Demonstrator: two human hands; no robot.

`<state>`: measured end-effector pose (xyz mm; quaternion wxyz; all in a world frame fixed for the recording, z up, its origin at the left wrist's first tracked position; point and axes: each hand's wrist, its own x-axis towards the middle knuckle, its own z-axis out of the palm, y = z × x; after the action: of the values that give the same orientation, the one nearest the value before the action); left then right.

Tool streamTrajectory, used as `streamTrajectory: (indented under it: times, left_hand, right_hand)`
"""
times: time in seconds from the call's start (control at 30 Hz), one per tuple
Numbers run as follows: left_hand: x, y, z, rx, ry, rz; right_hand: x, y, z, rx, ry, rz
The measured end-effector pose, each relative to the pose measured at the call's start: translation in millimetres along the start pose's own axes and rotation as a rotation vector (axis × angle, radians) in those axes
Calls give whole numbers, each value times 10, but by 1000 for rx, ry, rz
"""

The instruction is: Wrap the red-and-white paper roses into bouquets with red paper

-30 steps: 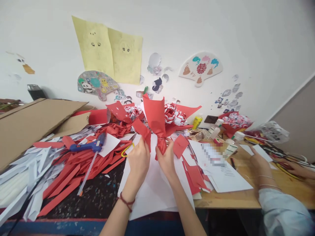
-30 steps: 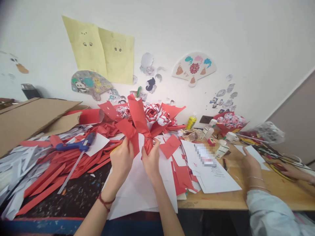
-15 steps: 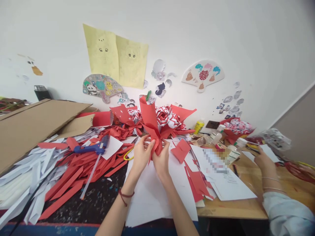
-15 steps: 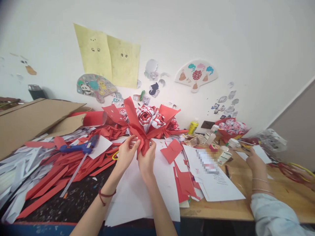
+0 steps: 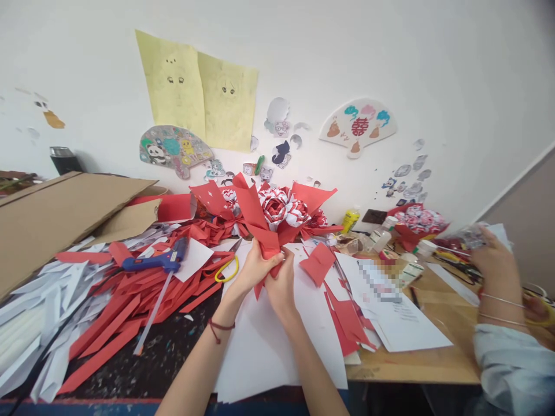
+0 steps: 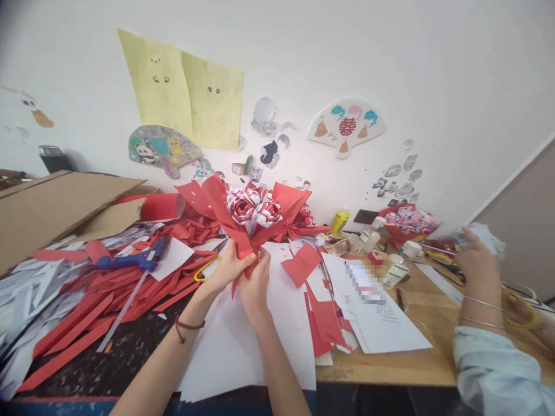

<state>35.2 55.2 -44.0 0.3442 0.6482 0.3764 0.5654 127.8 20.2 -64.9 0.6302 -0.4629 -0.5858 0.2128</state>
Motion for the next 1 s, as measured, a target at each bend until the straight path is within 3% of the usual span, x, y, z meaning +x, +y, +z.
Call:
streamTrajectory:
  times: [0.13,0.27,0.63,0.83,1.0]
  left_hand:
    - [4,8,66,-140,85,-62]
    - [15,24,74,-303,36,-131]
    - [37,37,14,-446,1,-196]
    - [77,22,-9,-521,-27,-153]
    - [110,66,-55,-558,-18,-217]
  right_hand:
    - [-14,32,3,2,15,-26]
    - [-26,40,1,36,-6,-69]
    - [-62,102,7,12,-167,-222]
    - [-66,150,2,18,-215,-172]
    - [-68,174,7,36,-228,-183]
